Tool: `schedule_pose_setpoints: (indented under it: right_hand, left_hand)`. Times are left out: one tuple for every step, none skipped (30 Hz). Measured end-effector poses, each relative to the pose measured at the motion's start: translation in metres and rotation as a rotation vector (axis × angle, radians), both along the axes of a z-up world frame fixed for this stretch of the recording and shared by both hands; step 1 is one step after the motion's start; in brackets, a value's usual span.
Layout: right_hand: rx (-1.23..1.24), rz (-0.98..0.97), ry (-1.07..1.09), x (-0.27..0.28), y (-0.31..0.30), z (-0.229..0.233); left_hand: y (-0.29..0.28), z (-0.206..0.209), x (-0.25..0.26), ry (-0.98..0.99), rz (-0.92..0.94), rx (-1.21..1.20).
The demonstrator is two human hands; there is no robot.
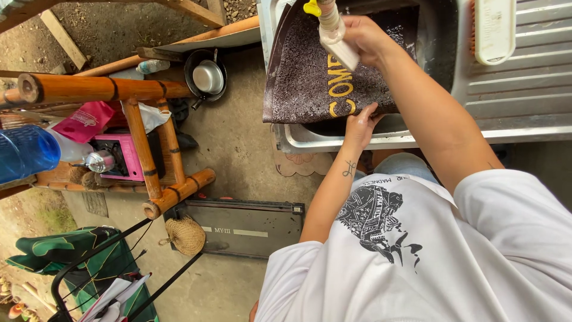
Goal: Cleaning and scrubbing a floor mat in a sink using a sponge and a brush.
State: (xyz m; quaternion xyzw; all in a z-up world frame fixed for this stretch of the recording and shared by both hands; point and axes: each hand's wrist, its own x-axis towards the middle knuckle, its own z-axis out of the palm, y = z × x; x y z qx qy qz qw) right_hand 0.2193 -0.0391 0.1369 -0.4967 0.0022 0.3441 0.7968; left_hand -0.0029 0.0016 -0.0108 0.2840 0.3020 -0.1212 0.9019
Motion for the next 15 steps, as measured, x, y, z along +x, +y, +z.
schedule_pose_setpoints:
  right_hand:
    - [-0.008, 0.131, -0.016, -0.004, -0.010, 0.013]
    - [-0.010, 0.128, -0.015, -0.014, -0.018, 0.010]
    - [-0.060, 0.247, -0.037, -0.024, -0.026, 0.007]
    - [-0.110, 0.366, -0.058, -0.034, -0.034, 0.003]
    - [-0.112, 0.359, -0.056, -0.047, -0.040, 0.000]
    - [-0.251, 0.391, -0.175, -0.060, -0.046, -0.002]
    - [-0.392, 0.422, -0.299, -0.070, -0.051, -0.005]
    - [-0.394, 0.414, -0.302, -0.081, -0.053, 0.006]
    - [-0.612, 0.356, -0.487, -0.094, -0.055, 0.016]
    - [-0.829, 0.292, -0.670, -0.107, -0.057, 0.027]
    - [-0.831, 0.286, -0.668, -0.114, -0.058, 0.036]
    - [-0.973, 0.191, -0.819, -0.120, -0.058, 0.045]
    - [-1.113, 0.094, -0.972, -0.127, -0.060, 0.054]
    - [-1.117, 0.091, -0.971, -0.131, -0.062, 0.056]
    - [-1.116, 0.050, -1.035, -0.134, -0.064, 0.057]
  left_hand:
    - [0.000, 0.002, 0.002, -0.018, 0.023, -0.031]
    - [0.000, 0.007, 0.004, -0.018, 0.019, -0.033]
    - [0.000, 0.012, 0.005, -0.015, 0.035, -0.069]
    - [0.001, 0.017, 0.007, -0.012, 0.052, -0.105]
    - [0.001, 0.011, 0.005, -0.010, 0.044, -0.107]
    - [0.002, 0.005, 0.003, -0.052, 0.061, -0.132]
    - [0.003, -0.002, 0.006, -0.099, 0.077, -0.156]
    - [0.003, 0.000, 0.009, -0.103, 0.069, -0.157]
    - [0.003, 0.002, 0.009, -0.075, 0.070, -0.146]
    - [0.003, 0.004, 0.008, -0.047, 0.070, -0.136]
    - [0.004, 0.015, 0.012, -0.047, 0.063, -0.136]
    - [0.005, 0.026, 0.016, -0.036, 0.055, -0.143]
    - [0.004, 0.037, 0.020, -0.026, 0.049, -0.151]
    - [0.003, 0.037, 0.021, -0.027, 0.045, -0.153]
    - [0.003, 0.036, 0.023, -0.002, 0.057, -0.148]
